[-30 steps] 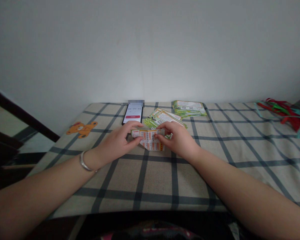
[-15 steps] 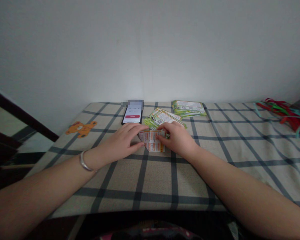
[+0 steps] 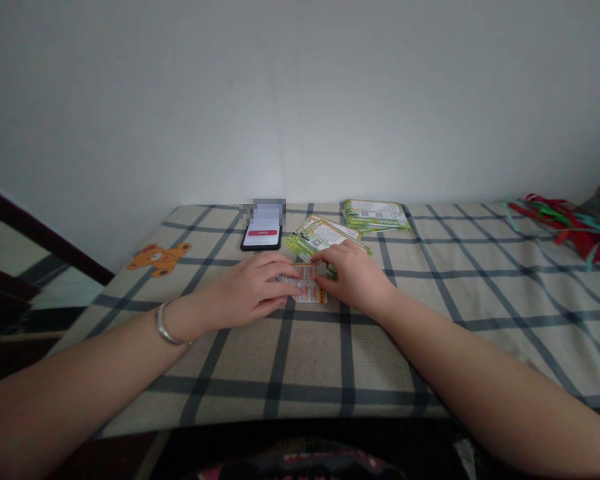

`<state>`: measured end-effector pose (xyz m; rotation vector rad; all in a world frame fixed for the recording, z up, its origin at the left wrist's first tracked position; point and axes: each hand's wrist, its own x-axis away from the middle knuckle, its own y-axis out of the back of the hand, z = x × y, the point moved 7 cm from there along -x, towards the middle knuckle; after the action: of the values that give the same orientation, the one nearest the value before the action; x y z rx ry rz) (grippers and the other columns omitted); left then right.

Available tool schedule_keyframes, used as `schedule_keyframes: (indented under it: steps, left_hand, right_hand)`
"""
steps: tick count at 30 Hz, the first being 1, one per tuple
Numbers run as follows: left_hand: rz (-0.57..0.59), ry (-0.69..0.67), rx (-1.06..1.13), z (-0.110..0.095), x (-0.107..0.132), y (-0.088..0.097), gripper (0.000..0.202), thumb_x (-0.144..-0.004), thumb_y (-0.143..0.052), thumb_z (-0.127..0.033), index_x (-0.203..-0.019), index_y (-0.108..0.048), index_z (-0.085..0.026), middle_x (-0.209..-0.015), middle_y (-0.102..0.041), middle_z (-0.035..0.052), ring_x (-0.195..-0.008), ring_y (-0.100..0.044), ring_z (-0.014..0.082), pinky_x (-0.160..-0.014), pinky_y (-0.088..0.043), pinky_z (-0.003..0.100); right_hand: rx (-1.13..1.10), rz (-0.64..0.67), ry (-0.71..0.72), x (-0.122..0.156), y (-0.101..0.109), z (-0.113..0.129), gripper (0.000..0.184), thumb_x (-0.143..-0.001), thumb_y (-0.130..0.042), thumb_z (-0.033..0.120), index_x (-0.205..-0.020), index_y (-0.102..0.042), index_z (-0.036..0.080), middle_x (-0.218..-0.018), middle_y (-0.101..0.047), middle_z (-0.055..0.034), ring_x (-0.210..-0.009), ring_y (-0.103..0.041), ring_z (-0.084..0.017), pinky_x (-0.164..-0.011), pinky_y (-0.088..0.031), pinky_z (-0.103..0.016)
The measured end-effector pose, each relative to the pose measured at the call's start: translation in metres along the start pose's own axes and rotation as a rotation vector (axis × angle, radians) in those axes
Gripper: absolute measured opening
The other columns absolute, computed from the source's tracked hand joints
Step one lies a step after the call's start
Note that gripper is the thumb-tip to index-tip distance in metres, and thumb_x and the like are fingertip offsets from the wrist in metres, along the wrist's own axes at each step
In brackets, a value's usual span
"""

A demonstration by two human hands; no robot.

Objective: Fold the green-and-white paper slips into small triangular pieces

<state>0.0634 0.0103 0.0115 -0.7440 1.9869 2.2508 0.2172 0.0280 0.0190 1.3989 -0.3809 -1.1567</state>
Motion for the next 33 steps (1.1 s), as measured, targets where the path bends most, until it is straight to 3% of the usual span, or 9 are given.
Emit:
schedule_keyframes:
  steps: [6, 13, 18, 25, 30, 33]
  left_hand:
    - [0.017, 0.022, 0.01, 0.003, 0.0, -0.002, 0.029, -0.091, -0.058, -0.023, -0.119, -0.066, -0.027, -0.122, -0.063, 0.0046, -0.115, -0.051, 0.0239, -0.1, -0.046, 0.046]
    - [0.038, 0.062, 0.03, 0.006, 0.001, -0.003, 0.03, -0.091, -0.058, -0.024, -0.119, -0.066, -0.028, -0.123, -0.063, 0.0043, -0.113, -0.055, 0.0235, -0.099, -0.047, 0.045]
    - [0.058, 0.075, 0.046, 0.007, 0.001, -0.005, 0.029, -0.09, -0.058, -0.024, -0.119, -0.066, -0.026, -0.123, -0.064, 0.0054, -0.112, -0.057, 0.0235, -0.097, -0.048, 0.045]
    - [0.07, 0.044, 0.057, 0.006, 0.001, -0.005, 0.027, -0.091, -0.057, -0.024, -0.116, -0.064, -0.016, -0.124, -0.065, 0.0073, -0.111, -0.057, 0.0228, -0.098, -0.048, 0.042]
    - [0.072, 0.054, 0.085, 0.008, 0.001, -0.004, 0.025, -0.091, -0.057, -0.022, -0.114, -0.066, -0.023, -0.124, -0.064, 0.0039, -0.113, -0.057, 0.0222, -0.098, -0.048, 0.043]
    - [0.063, 0.049, 0.101, 0.007, 0.001, -0.003, 0.024, -0.09, -0.058, -0.021, -0.112, -0.067, -0.024, -0.122, -0.065, 0.0041, -0.111, -0.058, 0.022, -0.098, -0.048, 0.042]
  right_hand:
    - [-0.011, 0.134, 0.179, 0.004, 0.005, 0.005, 0.037, -0.08, -0.07, 0.028, -0.116, -0.067, 0.023, -0.111, -0.069, -0.0071, -0.109, -0.055, -0.026, -0.099, -0.043, -0.043]
    - [-0.049, 0.266, 0.225, 0.009, 0.005, 0.002, 0.052, -0.073, -0.075, 0.037, -0.122, -0.065, 0.024, -0.122, -0.063, -0.0081, -0.12, -0.048, -0.029, -0.105, -0.038, -0.049]
    - [-0.048, 0.259, 0.238, 0.008, 0.006, 0.003, 0.047, -0.075, -0.073, 0.035, -0.12, -0.066, 0.024, -0.118, -0.064, -0.0084, -0.118, -0.049, -0.029, -0.103, -0.039, -0.05]
    - [0.02, 0.237, 0.293, 0.009, 0.009, 0.009, 0.042, -0.079, -0.07, 0.036, -0.118, -0.067, 0.022, -0.119, -0.065, -0.0082, -0.124, -0.047, -0.029, -0.107, -0.038, -0.049]
    - [0.063, 0.215, 0.319, 0.01, 0.011, 0.021, 0.035, -0.078, -0.068, 0.027, -0.112, -0.069, 0.022, -0.13, -0.062, -0.0083, -0.13, -0.044, -0.032, -0.106, -0.039, -0.051]
    - [0.063, 0.242, 0.344, 0.011, 0.008, 0.031, 0.035, -0.076, -0.066, 0.02, -0.111, -0.069, 0.02, -0.118, -0.068, -0.0078, -0.121, -0.052, -0.03, -0.104, -0.042, -0.048]
